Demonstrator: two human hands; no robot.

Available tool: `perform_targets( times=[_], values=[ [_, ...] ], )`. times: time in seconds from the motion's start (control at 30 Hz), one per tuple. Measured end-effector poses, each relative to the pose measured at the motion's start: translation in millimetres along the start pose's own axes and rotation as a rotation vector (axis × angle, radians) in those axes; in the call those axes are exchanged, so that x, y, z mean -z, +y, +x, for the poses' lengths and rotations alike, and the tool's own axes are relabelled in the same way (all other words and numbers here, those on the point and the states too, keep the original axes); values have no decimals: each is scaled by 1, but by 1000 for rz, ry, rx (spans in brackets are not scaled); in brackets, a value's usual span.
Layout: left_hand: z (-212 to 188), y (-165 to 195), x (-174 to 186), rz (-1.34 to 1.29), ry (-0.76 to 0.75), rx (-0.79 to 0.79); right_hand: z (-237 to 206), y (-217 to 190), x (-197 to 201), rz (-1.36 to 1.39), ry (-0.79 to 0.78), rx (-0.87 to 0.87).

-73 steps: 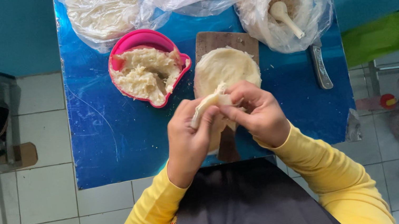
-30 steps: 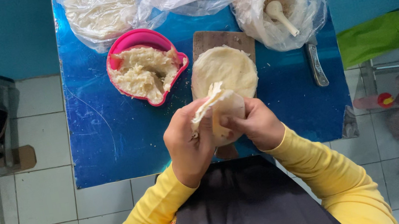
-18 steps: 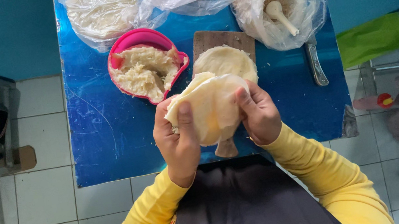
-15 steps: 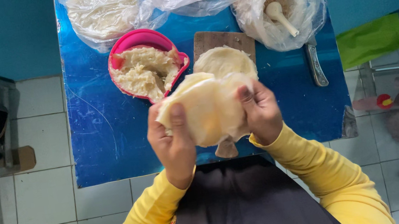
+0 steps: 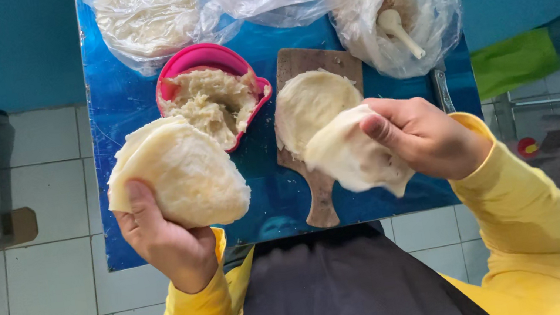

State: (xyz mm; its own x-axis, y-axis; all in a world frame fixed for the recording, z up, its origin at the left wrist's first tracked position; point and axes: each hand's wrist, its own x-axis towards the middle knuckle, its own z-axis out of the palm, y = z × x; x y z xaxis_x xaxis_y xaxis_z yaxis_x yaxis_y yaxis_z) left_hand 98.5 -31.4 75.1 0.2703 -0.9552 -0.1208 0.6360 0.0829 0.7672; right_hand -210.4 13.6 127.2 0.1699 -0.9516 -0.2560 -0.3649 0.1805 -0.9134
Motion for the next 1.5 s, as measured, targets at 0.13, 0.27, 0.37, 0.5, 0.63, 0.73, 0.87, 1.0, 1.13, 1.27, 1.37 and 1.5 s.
perform_targets(
  times=[0.13, 0.27, 0.37, 0.5, 0.63, 0.73, 0.87, 1.0, 1.13, 1.27, 1.37, 1.5],
  values=[
    [1, -1, 3, 6, 4, -11, 45, 20, 3, 66, -134, 34],
    [2, -4, 5, -7, -7, 22, 103, 61, 2, -151, -97, -10],
    [2, -5, 7, -1, -21, 30, 110, 87, 8, -316, -58, -54],
    [3, -8, 7, 17, -50, 23, 105, 102, 11, -150, -38, 138],
    [2, -11, 5, 8, -70, 34, 107, 91, 11, -408, 74, 187],
    [3, -12, 4, 23, -72, 40, 100, 66, 3, -312, 77, 224],
    [2, -11, 3, 28, -50, 30, 77, 26, -17, -248, -14, 278],
    [1, -12, 3, 26, -54, 19, 61, 8, -19, -229, -103, 272],
    [0, -12, 4, 38, -46, 29, 81, 34, -7, -38, -107, 119],
    [-1, -12, 4, 34, -82, 21, 111, 72, 1, 31, -102, 66],
    [-2, -12, 3, 47, -93, 10, 112, 82, 2, 26, -93, 41],
    [-2, -11, 1, 38, -67, 18, 97, 71, 13, -92, -182, 217]
  ],
)
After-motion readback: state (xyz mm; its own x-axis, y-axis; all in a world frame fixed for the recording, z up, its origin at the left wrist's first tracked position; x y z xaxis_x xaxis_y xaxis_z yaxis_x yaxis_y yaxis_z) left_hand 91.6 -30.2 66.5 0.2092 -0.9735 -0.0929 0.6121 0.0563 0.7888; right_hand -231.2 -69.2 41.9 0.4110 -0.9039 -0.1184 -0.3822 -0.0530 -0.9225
